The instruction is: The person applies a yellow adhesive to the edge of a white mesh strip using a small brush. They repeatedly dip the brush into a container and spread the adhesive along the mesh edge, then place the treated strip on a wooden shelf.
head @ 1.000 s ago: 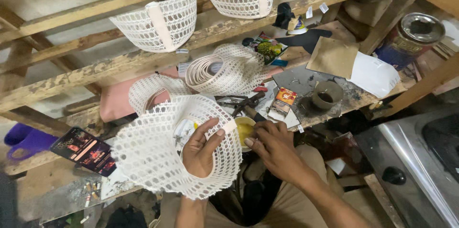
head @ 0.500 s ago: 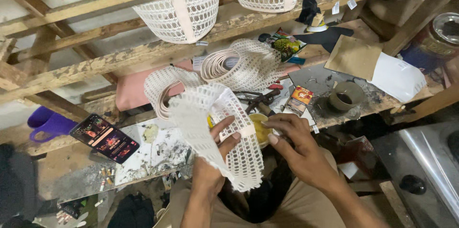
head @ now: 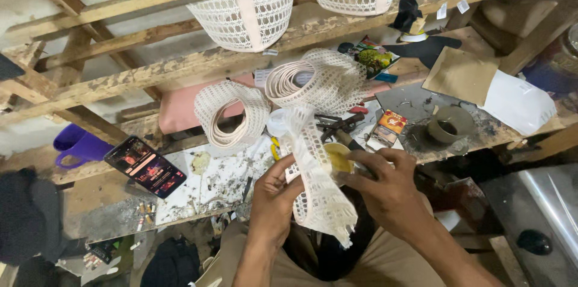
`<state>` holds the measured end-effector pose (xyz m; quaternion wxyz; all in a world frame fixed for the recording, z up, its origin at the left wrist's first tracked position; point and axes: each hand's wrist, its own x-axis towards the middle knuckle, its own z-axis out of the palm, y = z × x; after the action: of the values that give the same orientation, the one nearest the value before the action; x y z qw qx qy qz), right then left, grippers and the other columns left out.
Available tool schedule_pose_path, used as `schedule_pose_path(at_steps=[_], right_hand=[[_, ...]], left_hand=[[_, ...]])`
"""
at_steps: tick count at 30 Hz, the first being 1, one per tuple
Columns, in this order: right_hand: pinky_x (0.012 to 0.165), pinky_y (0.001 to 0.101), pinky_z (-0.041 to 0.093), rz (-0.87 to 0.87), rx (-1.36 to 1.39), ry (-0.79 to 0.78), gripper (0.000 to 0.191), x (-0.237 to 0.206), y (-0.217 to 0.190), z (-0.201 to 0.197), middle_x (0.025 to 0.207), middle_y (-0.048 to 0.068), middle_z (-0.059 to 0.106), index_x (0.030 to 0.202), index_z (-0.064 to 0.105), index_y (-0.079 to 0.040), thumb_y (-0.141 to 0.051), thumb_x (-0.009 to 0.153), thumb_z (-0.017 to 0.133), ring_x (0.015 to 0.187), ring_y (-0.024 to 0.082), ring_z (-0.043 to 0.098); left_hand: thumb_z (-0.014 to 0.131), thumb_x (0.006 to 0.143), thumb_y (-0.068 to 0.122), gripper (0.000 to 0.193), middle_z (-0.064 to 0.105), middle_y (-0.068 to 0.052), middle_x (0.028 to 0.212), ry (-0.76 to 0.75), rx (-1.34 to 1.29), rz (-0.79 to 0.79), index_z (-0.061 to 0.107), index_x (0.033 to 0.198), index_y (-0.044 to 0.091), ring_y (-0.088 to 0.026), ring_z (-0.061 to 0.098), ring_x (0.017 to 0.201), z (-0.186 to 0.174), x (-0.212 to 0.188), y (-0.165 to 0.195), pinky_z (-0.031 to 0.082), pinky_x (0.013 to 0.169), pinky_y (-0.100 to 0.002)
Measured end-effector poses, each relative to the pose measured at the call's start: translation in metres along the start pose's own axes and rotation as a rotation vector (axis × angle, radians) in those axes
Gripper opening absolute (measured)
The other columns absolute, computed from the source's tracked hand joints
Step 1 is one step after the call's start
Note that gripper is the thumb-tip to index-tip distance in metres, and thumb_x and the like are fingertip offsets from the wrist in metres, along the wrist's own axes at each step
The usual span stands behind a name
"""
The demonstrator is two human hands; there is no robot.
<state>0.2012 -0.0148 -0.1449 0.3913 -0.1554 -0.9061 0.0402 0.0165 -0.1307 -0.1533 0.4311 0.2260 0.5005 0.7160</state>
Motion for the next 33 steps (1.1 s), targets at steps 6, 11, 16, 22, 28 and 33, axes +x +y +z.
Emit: schedule_pose_path(at_steps=[6,11,16,22,28,33], right_hand=[[0.095,0.0447,0.035,-0.004,-0.069,-0.082,0.061,-0.001,-0.004,0.003,0.130,-0.003,0.063,0.124,0.073,-0.028,-0.002,0.070,0.069,0.109,0.029,0.049],[0.097,0.0414,0.033,-0.028,-0.051,-0.025,0.058,-0.006,-0.008,0.000,0.130,-0.008,0.062,0.127,0.071,-0.034,-0.002,0.079,0.069,0.109,0.024,0.047],[0.094,0.0444,0.032,0.046,-0.186,-0.067,0.058,-0.004,-0.007,0.006,0.135,-0.004,0.062,0.130,0.071,-0.028,-0.003,0.077,0.069,0.111,0.029,0.047],[0.096,0.0435,0.032,-0.017,-0.063,-0.041,0.052,-0.006,-0.009,0.006,0.135,-0.007,0.061,0.125,0.071,-0.032,-0.005,0.082,0.070,0.111,0.028,0.047],[0.098,0.0426,0.033,0.042,-0.061,-0.052,0.057,-0.014,-0.014,0.007,0.135,-0.006,0.061,0.124,0.071,-0.031,0.000,0.076,0.068,0.111,0.028,0.047],[0.102,0.0445,0.032,0.024,-0.085,-0.010,0.059,-0.011,-0.014,0.015,0.143,-0.007,0.057,0.130,0.070,-0.032,0.001,0.082,0.067,0.115,0.027,0.046]], left_hand=[[0.072,0.087,-0.001,0.043,0.075,-0.012,0.117,0.027,-0.070,0.023,0.067,0.130,-0.002,-0.015,0.068,0.099,0.003,-0.001,0.000,0.055,0.086,-0.029],[0.073,0.086,-0.002,0.046,0.073,-0.009,0.121,0.057,-0.011,0.026,0.065,0.131,0.000,-0.012,0.067,0.104,0.001,-0.001,0.005,0.053,0.091,-0.028],[0.073,0.088,-0.001,0.050,0.073,-0.016,0.111,-0.007,-0.108,-0.056,0.065,0.137,0.000,-0.017,0.067,0.090,0.002,-0.005,0.003,0.055,0.076,-0.031],[0.073,0.088,0.000,0.045,0.073,-0.014,0.112,0.024,-0.106,-0.002,0.065,0.132,-0.001,-0.017,0.068,0.095,0.000,-0.003,0.007,0.056,0.081,-0.030],[0.078,0.085,0.010,0.041,0.069,-0.011,0.119,0.175,0.250,0.166,0.068,0.124,0.003,-0.019,0.062,0.110,0.002,-0.003,0.006,0.052,0.094,-0.036],[0.076,0.084,0.011,0.038,0.070,-0.007,0.121,0.160,0.124,0.147,0.067,0.122,0.007,-0.017,0.063,0.113,0.004,0.001,-0.001,0.050,0.097,-0.033]])
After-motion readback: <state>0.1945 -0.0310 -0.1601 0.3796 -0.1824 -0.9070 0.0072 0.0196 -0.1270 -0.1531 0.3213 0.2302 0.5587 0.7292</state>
